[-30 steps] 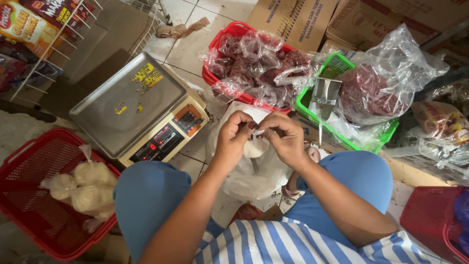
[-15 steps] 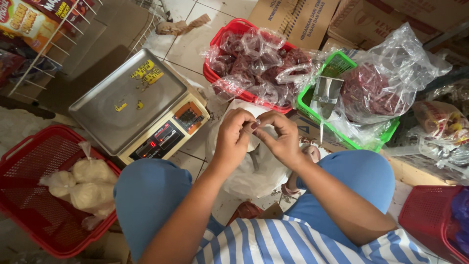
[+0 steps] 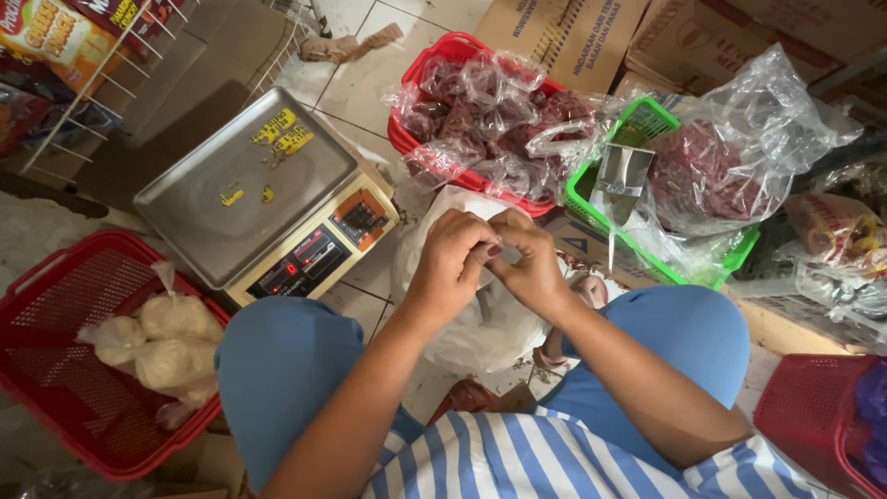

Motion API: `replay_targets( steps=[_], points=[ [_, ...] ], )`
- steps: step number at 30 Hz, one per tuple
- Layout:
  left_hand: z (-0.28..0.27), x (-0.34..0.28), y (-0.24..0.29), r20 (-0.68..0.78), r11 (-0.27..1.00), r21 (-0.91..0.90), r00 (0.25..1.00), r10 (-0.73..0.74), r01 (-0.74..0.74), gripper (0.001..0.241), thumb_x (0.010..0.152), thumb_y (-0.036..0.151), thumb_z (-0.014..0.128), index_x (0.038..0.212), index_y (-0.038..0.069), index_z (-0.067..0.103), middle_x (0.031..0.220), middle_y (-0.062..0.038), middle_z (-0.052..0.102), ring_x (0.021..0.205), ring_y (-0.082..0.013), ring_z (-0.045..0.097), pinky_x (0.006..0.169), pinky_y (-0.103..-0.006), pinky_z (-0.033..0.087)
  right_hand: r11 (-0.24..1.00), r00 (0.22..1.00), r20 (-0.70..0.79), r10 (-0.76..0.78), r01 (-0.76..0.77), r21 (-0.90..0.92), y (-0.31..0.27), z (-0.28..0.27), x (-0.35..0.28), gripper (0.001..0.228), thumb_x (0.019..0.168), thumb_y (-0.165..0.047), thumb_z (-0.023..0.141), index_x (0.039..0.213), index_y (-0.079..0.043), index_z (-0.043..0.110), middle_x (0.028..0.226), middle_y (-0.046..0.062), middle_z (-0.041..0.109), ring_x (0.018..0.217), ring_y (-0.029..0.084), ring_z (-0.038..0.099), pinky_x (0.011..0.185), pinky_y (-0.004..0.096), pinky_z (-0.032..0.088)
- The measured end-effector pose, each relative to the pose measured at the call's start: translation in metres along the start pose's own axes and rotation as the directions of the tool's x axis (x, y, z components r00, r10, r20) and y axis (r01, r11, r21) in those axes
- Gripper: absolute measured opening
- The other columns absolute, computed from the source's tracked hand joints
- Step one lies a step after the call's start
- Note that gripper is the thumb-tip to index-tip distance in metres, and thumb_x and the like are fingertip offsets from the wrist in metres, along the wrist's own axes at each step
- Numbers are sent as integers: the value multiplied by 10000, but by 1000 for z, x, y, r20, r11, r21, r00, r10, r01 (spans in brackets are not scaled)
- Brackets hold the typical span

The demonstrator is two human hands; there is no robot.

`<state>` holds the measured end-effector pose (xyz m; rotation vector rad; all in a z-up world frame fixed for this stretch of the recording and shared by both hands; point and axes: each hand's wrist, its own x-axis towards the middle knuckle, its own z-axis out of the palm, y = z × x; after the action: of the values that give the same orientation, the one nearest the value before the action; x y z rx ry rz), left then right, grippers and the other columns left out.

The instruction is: The person scoops white powder from a large bag into smaller plastic bags, weighs each bag on a digital scale to ensure consistent portions, and then ties the bags closed, placing them into a red basket.

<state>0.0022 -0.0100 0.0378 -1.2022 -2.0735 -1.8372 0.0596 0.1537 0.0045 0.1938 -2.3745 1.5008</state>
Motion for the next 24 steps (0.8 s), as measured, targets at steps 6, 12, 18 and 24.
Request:
replay_targets(
  steps=[6,12,18,24],
  points=[
    [7,1,-4,-26,993,117,999,-21,24,188,912,87,706,1029,29,571,1002,-120,605,981,-334,589,900,-445,440,993,994,6,112,-112,49,2,-5,-5,110,853,49,716,955,17,695,892,81,699,839,178,664,790,322,535],
    [20,-12,-29,292,866,-278,895,-336,416,287,925,214,715,1106,22,602,1000,-94,661,957,-235,643,879,-331,505,994,999,3,33,-34,108,-5,-28,-5,52,943,6,678,977,5,717,944,60,694,906,149,627,819,287,505],
    [32,-18,-39,296,919,-177,910,-291,352,139,967,153,684,984,18,656,907,-106,626,852,-233,615,787,-350,489,891,963,-52,264,-223,396,5,-34,-7,69,990,-64,686,992,-9,727,943,33,684,868,117,613,795,268,492],
    [25,-11,-21,265,948,-155,936,-232,278,112,1004,113,637,925,35,654,872,-101,589,835,-246,601,772,-362,477,662,887,-139,441,-217,717,9,-40,-10,88,1022,-54,673,989,4,731,928,62,706,802,109,577,756,260,448]
  ],
)
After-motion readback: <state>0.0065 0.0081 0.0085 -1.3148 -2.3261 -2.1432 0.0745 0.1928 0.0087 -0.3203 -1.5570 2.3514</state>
